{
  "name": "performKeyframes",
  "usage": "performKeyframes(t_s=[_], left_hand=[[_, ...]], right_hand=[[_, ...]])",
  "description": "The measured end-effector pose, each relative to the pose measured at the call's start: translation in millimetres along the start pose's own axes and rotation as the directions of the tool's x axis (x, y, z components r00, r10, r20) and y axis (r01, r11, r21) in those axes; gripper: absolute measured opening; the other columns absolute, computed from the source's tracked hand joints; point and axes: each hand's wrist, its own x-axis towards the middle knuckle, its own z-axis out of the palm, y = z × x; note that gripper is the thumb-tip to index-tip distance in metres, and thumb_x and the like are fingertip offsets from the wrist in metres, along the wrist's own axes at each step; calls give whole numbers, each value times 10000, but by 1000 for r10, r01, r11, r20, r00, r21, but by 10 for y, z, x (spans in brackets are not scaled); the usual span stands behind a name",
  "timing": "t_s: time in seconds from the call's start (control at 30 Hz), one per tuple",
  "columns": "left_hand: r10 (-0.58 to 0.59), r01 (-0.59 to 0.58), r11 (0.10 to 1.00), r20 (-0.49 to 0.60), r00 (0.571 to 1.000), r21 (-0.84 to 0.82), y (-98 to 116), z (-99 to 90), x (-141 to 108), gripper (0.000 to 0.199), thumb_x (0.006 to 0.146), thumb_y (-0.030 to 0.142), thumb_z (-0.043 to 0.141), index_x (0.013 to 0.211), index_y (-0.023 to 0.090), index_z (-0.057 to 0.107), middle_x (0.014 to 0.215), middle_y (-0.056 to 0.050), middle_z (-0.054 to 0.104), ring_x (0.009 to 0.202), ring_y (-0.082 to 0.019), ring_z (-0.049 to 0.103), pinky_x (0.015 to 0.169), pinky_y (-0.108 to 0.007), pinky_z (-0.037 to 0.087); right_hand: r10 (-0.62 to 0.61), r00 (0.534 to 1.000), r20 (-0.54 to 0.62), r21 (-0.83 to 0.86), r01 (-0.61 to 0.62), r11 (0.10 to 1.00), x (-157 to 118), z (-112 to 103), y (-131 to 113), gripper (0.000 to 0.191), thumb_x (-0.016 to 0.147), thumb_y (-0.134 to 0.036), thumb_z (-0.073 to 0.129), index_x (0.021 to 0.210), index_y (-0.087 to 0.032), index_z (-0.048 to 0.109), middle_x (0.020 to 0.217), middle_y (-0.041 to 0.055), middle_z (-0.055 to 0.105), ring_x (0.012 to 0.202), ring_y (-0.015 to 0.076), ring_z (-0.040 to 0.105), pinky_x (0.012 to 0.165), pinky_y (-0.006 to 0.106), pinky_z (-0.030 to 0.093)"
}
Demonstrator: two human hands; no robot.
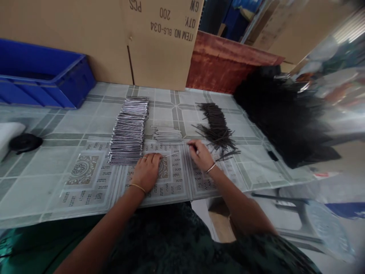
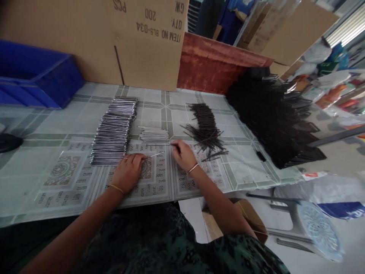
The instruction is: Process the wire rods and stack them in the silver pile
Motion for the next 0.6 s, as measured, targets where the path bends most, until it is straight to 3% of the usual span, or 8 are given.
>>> performKeyframes(t_s=[0.1, 0.33, 0.6], left_hand=[[7, -7, 1000, 10, 1000, -19, -5, -10, 3, 295, 973, 231, 368, 1117, 167, 617, 1092, -133, 674, 1021, -280, 598, 872, -419, 467], [27, -27, 1000, 18, 999, -10, 5, -24, 0, 301, 973, 223, 364, 1108, 170, 627, 1091, -125, 667, 1013, -289, 593, 858, -427, 456], [26, -26, 1000, 54, 998, -4, 4, -41, -12, 303, 959, 197, 384, 1148, 169, 618, 1131, -133, 655, 1059, -287, 584, 875, -428, 459]], right_hand=[[-55, 995, 89, -6, 56, 998, -186, 114, -111, 234, 935, -209, 454, 1071, -189, 644, 989, 77, 688, 963, 203, 621, 916, 369, 475], [-5, 1000, 17, 138, 3, 990, -311, 150, -123, 188, 934, -285, 552, 1035, -196, 684, 954, 64, 687, 912, 175, 638, 851, 324, 508], [9, 1000, -12, 171, -7, 985, -311, 189, -167, 171, 915, -280, 575, 1007, -198, 694, 936, 59, 690, 890, 170, 648, 830, 322, 520]])
